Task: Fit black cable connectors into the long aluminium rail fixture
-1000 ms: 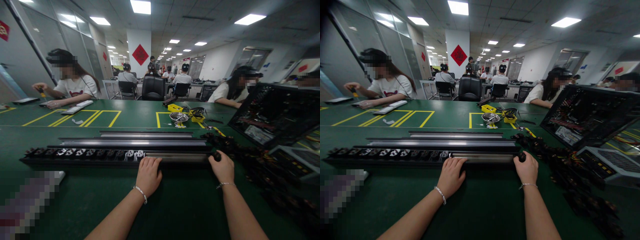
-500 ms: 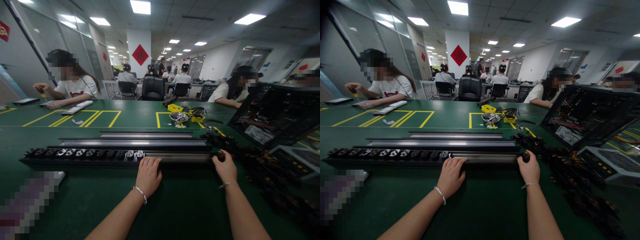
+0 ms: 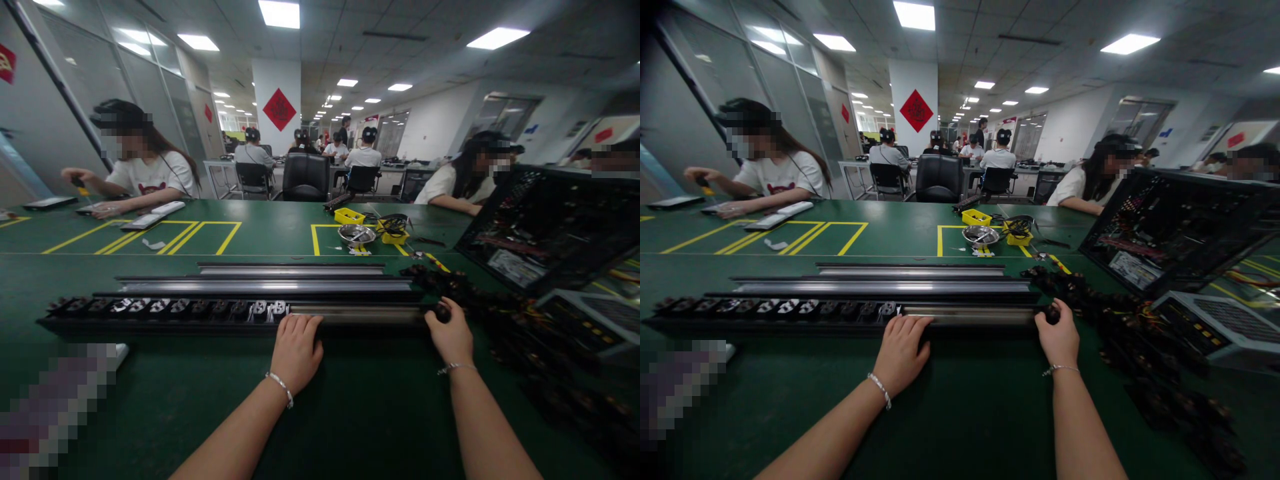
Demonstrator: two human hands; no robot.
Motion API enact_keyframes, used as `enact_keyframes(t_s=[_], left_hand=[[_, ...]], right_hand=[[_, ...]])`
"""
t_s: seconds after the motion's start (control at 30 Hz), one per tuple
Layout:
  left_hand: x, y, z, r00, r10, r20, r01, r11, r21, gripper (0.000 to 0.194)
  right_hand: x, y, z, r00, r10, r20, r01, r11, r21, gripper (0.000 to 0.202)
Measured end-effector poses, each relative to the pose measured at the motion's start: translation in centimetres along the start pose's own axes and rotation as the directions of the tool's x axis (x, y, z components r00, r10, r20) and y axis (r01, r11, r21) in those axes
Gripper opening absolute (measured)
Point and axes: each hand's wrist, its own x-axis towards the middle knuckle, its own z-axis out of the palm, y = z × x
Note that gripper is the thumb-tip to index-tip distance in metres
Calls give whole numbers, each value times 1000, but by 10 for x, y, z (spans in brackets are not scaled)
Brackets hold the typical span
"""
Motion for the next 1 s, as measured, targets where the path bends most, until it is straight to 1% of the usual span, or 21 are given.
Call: enact_keyframes(t_s=[0.07, 0.17, 0.33, 0.5, 0.63, 0.77, 0.87, 0.93, 1.0], left_hand=[[0, 0, 0, 1000, -2, -1, 2, 1000, 3, 39], [0, 0, 1, 1000, -3, -8, 3, 1000, 12, 39], [0, 0, 0, 1000, 8, -15, -8, 1000, 20, 39], [1, 0, -1, 1000, 9, -9, -8, 1000, 19, 40], [1, 1, -2, 1000, 7, -3, -7, 1000, 18, 40], [1, 1, -2, 1000, 10, -4, -10, 1000, 15, 40], [1, 0, -1, 1000, 10, -10, -10, 1000, 16, 41], [1, 0, -1, 1000, 5, -9, -5, 1000, 16, 41], [1, 0, -1, 1000, 0, -1, 0, 1000, 14, 40]], right_hand=[[1, 3, 0, 999, -19, -27, 19, 1000, 16, 61], [4, 6, 0, 998, 9, -60, -8, 1000, 11, 59], [9, 11, -1, 998, 35, -52, -36, 999, -13, 53], [12, 14, -2, 995, 70, -70, -71, 997, -19, 52], [15, 18, -3, 996, 55, -68, -55, 998, 10, 53], [23, 28, -5, 990, 95, -104, -95, 995, 1, 54], [30, 38, -8, 988, 84, -130, -88, 996, -24, 52], [35, 46, -11, 982, 91, -166, -98, 995, -36, 51], [37, 51, -17, 976, 121, -179, -128, 991, -27, 52]])
